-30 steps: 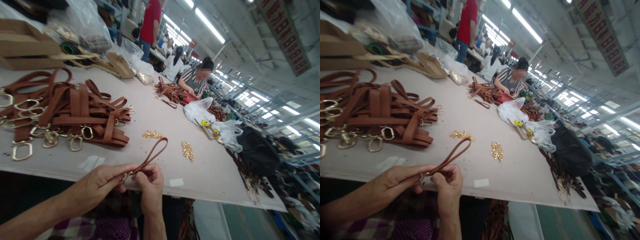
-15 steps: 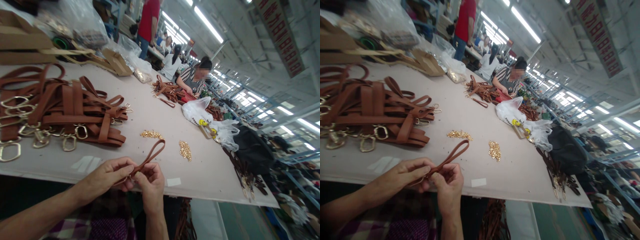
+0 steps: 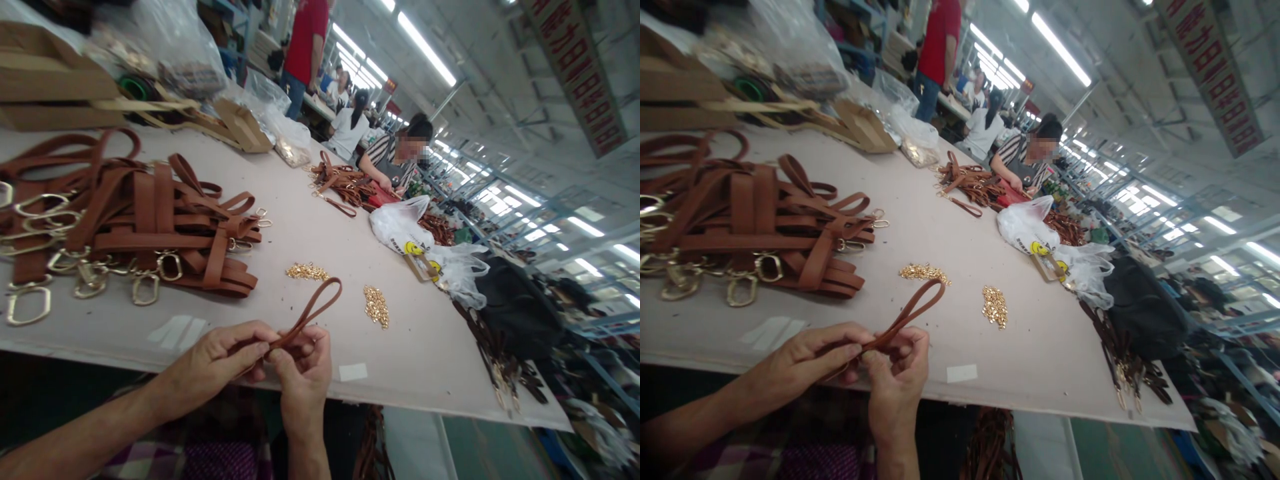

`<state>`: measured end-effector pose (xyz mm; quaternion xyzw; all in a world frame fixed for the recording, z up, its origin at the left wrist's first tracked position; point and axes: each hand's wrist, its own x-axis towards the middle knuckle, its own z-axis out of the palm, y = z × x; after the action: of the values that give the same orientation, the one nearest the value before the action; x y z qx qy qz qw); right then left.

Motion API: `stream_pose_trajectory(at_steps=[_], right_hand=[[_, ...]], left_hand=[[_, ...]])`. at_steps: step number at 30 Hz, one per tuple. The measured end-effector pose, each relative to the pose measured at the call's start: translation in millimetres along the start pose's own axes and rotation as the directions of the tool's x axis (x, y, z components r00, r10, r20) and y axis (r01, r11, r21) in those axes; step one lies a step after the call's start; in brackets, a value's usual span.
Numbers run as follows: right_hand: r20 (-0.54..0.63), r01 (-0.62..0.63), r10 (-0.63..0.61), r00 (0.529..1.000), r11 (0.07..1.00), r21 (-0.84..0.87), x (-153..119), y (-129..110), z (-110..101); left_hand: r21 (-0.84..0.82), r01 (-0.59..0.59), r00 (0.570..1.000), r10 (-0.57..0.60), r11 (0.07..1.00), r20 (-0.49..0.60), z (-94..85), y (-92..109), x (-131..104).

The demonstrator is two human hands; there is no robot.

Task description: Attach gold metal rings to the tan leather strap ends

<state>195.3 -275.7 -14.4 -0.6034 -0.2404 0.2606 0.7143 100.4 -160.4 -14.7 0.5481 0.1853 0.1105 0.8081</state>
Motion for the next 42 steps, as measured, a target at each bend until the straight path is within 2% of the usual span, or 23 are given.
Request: stream_pose_trajectory(at_steps=[2, 4, 5, 6, 7, 8, 11, 13, 16, 19, 23, 27, 33, 35, 37, 39, 42], right_hand=[[0.123, 0.005, 0.007, 0.992, 0.995, -0.099, 13, -4, -12], [0.195, 0.071, -0.017, 0.981, 0.958, -0.278, 38, -8, -38], [0.162, 0.131, -0.071, 0.984, 0.910, -0.394, 55, -10, -56], [0.102, 0.181, -0.149, 0.984, 0.789, -0.587, 74, -12, -75], [0.045, 0.178, -0.232, 0.972, 0.595, -0.784, 94, -14, -95], [0.004, 0.145, -0.264, 0.965, 0.517, -0.843, 115, -15, -114], [-0.055, 0.058, -0.271, 0.961, 0.391, -0.919, 168, -18, -157], [-0.068, 0.015, -0.243, 0.968, 0.323, -0.946, 191, -17, -173], [-0.058, -0.005, -0.228, 0.972, 0.226, -0.974, 206, -10, -177], [0.021, 0.059, -0.251, 0.968, 0.146, -0.988, 199, 0, -170], [0.198, 0.226, -0.271, 0.942, 0.078, -0.971, 173, 6, -159], [0.367, 0.394, -0.258, 0.894, 0.058, -0.917, 141, 7, -153], [0.479, 0.514, -0.267, 0.836, 0.075, -0.855, 94, 7, -151], [0.471, 0.508, -0.252, 0.845, 0.102, -0.856, 89, 5, -153], [0.397, 0.437, -0.249, 0.883, 0.132, -0.889, 97, 0, -159], [0.276, 0.321, -0.266, 0.924, 0.141, -0.937, 119, -5, -167], [0.147, 0.181, -0.268, 0.952, 0.107, -0.978, 167, -9, -178]], left_hand=[[-0.133, 0.079, 0.997, -0.081, 0.988, -0.011, -0.4, 1, 1], [-0.247, 0.141, 0.988, -0.151, 0.959, -0.023, -1.6, 3, 1], [-0.287, 0.161, 0.984, -0.177, 0.944, -0.031, -2.6, 4, 1], [-0.313, 0.179, 0.978, -0.202, 0.933, -0.042, -3.8, 5, 0], [-0.323, 0.197, 0.973, -0.225, 0.926, -0.053, -5.3, 6, 0], [-0.320, 0.208, 0.968, -0.242, 0.924, -0.071, -6.8, 7, -1], [-0.273, 0.217, 0.956, -0.260, 0.937, -0.135, -11.0, 6, -1], [-0.243, 0.207, 0.956, -0.249, 0.948, -0.155, -12.8, 4, -1], [-0.243, 0.201, 0.956, -0.244, 0.949, -0.162, -13.6, 3, 0], [-0.263, 0.197, 0.947, -0.253, 0.944, -0.199, -13.2, 4, 2], [-0.284, 0.197, 0.945, -0.259, 0.938, -0.201, -13.0, 6, 3], [-0.293, 0.203, 0.941, -0.269, 0.934, -0.205, -12.3, 9, 3], [-0.210, 0.198, 0.955, -0.237, 0.958, -0.180, -10.3, 9, 1], [-0.162, 0.205, 0.957, -0.232, 0.965, -0.172, -10.4, 10, 2], [-0.122, 0.191, 0.963, -0.210, 0.974, -0.169, -11.0, 12, 4], [-0.087, 0.164, 0.968, -0.178, 0.983, -0.179, -11.8, 14, 7], [-0.065, 0.140, 0.969, -0.150, 0.988, -0.198, -14.0, 16, 12]])
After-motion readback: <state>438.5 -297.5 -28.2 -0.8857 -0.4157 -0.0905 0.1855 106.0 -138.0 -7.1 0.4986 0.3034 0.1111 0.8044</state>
